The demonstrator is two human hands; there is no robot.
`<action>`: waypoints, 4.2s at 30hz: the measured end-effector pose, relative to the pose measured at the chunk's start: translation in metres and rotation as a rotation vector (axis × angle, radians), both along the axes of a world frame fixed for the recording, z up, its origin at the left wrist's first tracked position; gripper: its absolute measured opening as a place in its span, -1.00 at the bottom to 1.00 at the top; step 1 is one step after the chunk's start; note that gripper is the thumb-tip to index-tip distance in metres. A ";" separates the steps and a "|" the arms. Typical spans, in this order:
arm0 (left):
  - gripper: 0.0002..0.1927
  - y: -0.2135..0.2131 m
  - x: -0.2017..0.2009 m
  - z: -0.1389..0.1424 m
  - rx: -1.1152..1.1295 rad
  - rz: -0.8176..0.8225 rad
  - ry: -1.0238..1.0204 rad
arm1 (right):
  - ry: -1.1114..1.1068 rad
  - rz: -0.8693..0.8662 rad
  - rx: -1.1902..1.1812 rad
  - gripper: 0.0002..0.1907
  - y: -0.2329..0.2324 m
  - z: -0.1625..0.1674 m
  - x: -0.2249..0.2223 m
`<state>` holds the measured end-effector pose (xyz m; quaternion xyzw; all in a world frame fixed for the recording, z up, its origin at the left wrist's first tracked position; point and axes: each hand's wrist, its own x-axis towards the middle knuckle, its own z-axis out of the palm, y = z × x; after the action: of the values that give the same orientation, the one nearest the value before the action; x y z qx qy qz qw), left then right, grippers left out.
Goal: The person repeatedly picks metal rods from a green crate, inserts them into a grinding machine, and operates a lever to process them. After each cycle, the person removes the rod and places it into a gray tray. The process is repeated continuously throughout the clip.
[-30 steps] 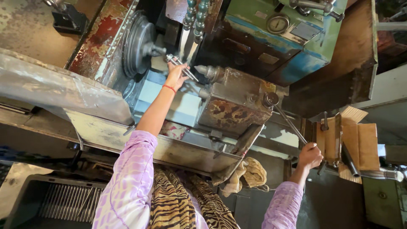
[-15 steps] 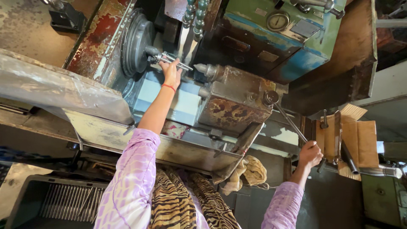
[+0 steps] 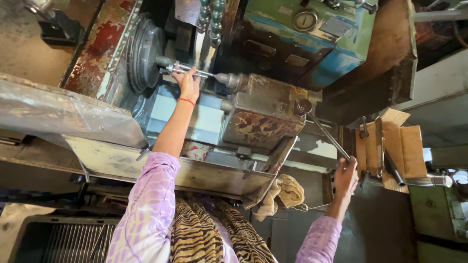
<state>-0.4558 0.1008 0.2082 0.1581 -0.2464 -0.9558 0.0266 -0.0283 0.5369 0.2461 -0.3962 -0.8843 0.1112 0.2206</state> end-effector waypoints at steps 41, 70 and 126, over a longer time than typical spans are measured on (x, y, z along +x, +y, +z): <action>-0.60 -0.152 0.388 -0.037 -0.568 -0.225 0.120 | 0.572 0.717 -1.452 -0.63 -0.473 -0.061 0.015; -0.49 -0.231 0.522 -0.006 -0.816 0.397 0.055 | 0.304 0.863 -1.578 -0.71 -0.571 -0.020 0.120; -0.66 -0.538 0.797 -0.084 -1.962 -1.352 -0.541 | 0.487 0.613 -0.996 -0.78 -0.637 -0.082 0.276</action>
<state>0.3415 -0.4371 0.1246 0.1049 -0.8933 -0.1219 -0.4197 0.2476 -0.1002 0.1638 -0.1435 -0.7240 0.6547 0.1628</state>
